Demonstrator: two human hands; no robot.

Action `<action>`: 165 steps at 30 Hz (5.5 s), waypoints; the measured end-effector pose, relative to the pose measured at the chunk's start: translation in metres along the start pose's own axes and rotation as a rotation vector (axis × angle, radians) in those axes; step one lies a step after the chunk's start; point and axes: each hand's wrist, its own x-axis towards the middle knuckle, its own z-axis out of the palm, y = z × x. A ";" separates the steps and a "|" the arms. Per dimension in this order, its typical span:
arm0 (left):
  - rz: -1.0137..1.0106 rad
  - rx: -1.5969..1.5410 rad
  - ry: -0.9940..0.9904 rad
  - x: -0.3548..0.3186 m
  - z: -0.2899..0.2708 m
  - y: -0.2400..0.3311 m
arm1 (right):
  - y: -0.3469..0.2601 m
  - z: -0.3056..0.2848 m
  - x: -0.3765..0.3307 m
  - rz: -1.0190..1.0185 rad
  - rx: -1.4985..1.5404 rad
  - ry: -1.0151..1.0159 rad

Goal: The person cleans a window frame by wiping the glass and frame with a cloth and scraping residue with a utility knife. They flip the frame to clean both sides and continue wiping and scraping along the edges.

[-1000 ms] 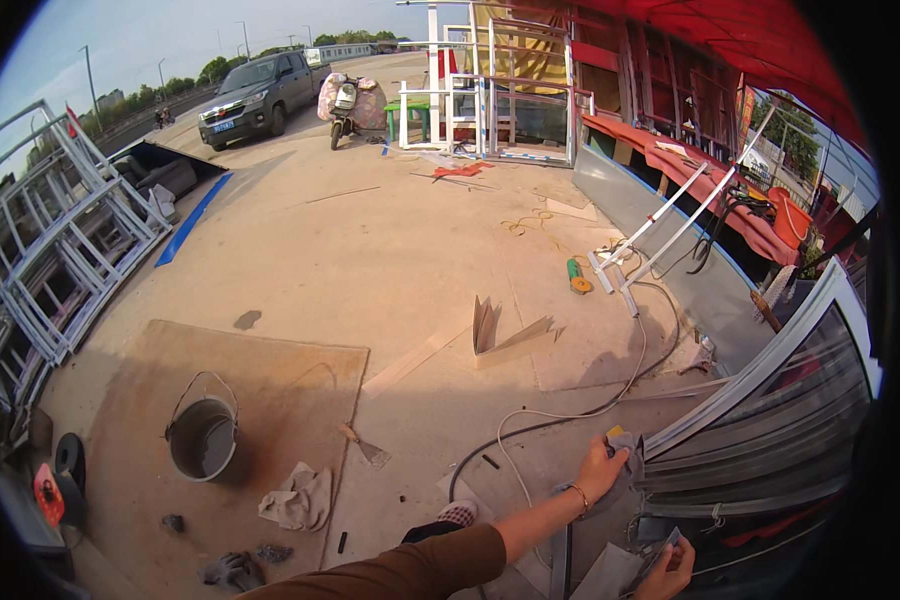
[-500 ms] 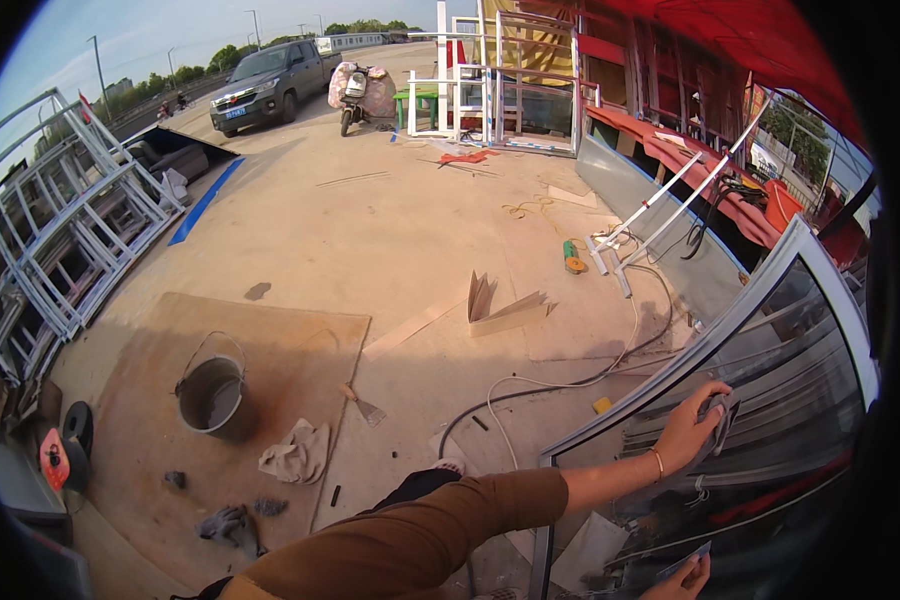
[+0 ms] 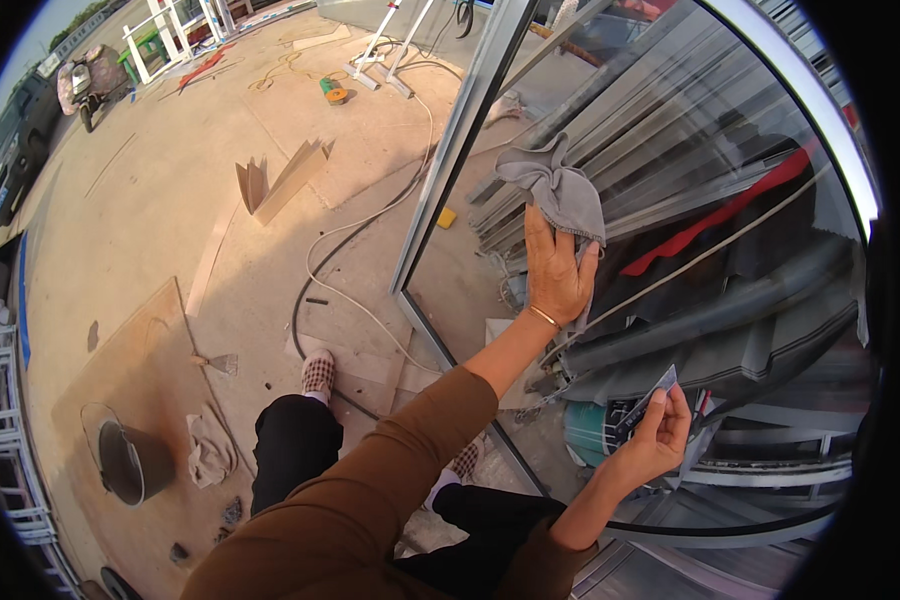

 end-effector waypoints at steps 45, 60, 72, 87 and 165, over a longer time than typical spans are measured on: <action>-0.862 -0.662 -0.784 -0.001 -0.201 -0.006 | -0.007 -0.013 0.006 -0.096 0.338 0.173; -1.292 -1.093 -0.433 0.036 -0.234 -0.019 | 0.021 0.048 -0.038 0.518 0.546 -0.302; -0.742 -0.872 -0.291 0.058 -0.264 -0.043 | -0.056 0.164 -0.021 0.041 0.287 -0.428; -0.780 -0.735 -0.074 0.084 -0.299 -0.059 | -0.190 0.359 0.119 -1.051 -0.458 -0.088; -0.944 -0.751 0.273 0.117 -0.325 -0.063 | 0.105 0.337 -0.083 -0.892 -0.562 -0.457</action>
